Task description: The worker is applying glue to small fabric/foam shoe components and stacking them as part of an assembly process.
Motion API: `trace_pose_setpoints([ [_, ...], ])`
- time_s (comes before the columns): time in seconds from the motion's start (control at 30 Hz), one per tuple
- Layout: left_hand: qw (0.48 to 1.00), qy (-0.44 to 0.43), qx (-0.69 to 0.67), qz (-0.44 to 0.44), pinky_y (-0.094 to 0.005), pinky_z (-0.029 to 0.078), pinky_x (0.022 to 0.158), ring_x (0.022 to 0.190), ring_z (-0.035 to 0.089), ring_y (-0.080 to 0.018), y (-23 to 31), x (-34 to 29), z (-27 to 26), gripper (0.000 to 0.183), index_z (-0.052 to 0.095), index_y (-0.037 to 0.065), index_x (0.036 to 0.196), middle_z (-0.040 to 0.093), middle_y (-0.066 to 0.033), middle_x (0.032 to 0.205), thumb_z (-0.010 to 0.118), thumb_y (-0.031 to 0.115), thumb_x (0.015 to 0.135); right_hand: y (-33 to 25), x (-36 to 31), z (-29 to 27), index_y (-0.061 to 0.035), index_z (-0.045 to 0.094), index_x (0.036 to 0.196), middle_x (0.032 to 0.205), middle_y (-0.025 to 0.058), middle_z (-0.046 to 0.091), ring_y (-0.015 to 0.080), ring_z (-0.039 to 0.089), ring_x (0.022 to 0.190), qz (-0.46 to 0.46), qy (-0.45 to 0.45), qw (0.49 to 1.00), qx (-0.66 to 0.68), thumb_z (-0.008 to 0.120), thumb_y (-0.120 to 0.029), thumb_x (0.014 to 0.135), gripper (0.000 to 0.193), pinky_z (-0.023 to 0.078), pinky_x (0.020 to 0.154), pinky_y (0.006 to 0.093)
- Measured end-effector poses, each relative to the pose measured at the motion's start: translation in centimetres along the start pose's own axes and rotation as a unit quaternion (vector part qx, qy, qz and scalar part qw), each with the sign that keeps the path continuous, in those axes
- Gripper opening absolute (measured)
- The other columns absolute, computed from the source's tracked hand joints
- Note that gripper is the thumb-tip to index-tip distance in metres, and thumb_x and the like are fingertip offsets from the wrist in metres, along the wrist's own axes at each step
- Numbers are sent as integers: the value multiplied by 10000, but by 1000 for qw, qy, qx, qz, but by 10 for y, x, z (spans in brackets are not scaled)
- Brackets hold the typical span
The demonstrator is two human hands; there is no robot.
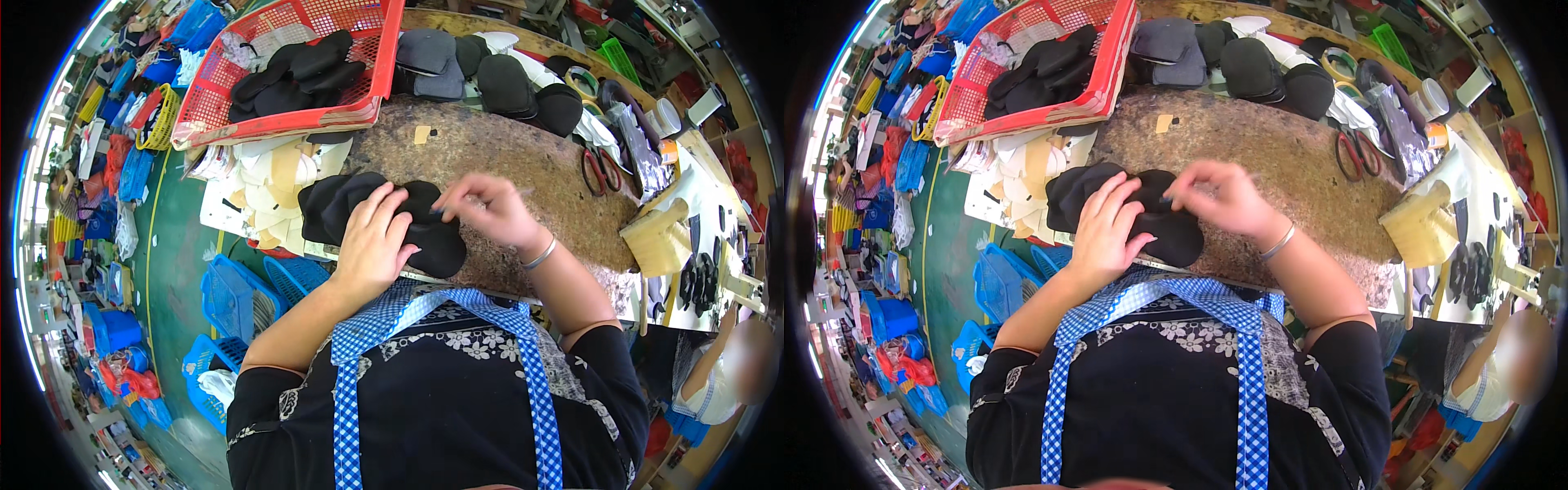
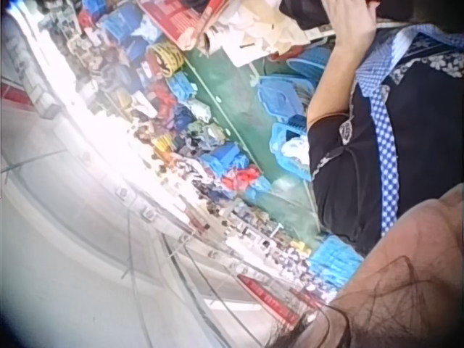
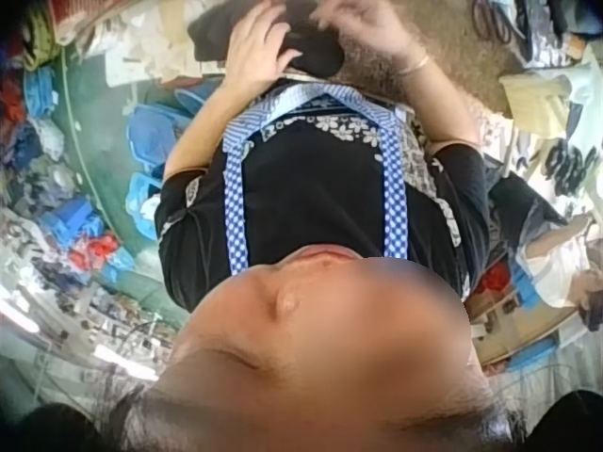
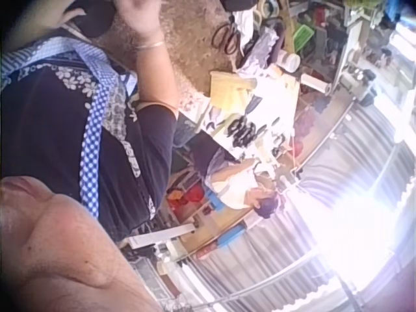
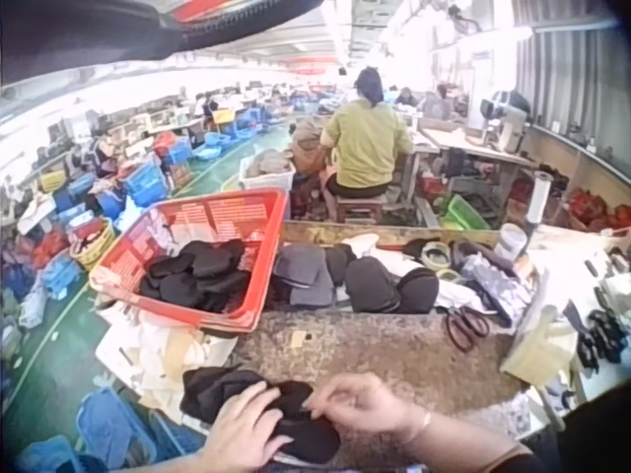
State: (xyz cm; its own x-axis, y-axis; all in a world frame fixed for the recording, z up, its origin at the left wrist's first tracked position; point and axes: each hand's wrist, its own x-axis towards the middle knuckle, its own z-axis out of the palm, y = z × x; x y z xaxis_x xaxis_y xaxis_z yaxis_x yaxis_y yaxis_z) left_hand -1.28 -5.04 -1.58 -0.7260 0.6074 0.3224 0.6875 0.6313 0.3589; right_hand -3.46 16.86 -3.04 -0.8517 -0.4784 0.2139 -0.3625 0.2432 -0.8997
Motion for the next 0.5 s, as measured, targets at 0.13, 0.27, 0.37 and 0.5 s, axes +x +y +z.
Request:
trace_pose_setpoints([
  [0.13, 995, 40, -53, 69, -508, 334, 961, 1065, 489, -320, -4, -7, 7, 464, 512, 7, 989, 494, -139, 1073, 734, 51, 584, 12, 6, -5, 6, 562, 807, 843, 95, 630, 156, 605, 829, 90, 133, 942, 295, 559, -24, 818, 32, 477, 766, 287],
  [0.27, 994, -7, -88, 61, -516, 330, 971, 985, 505, -288, -12, -10, 7, 389, 520, 9, 974, 484, -127, 941, 692, 37, 626, 11, 9, 9, 1, 573, 831, 846, 110, 631, 203, 615, 818, 14, -34, 999, -28, 588, -32, 791, 54, 483, 727, 299],
  [0.37, 991, -26, -112, 72, -515, 343, 963, 976, 507, -287, -14, -9, 5, 365, 523, 10, 953, 475, -118, 903, 689, 27, 628, 19, 12, 11, -23, 583, 816, 758, 128, 609, 255, 609, 685, -70, -4, 991, -115, 626, -65, 749, 90, 480, 618, 311],
  [0.5, 993, 4, -111, 48, -465, 368, 946, 1034, 490, -313, -14, -7, 5, 375, 530, 36, 912, 467, -146, 1073, 733, 46, 596, 17, 14, 9, -24, 571, 780, 734, 129, 598, 283, 594, 689, -39, -18, 994, -102, 631, -67, 736, 86, 473, 618, 334],
])
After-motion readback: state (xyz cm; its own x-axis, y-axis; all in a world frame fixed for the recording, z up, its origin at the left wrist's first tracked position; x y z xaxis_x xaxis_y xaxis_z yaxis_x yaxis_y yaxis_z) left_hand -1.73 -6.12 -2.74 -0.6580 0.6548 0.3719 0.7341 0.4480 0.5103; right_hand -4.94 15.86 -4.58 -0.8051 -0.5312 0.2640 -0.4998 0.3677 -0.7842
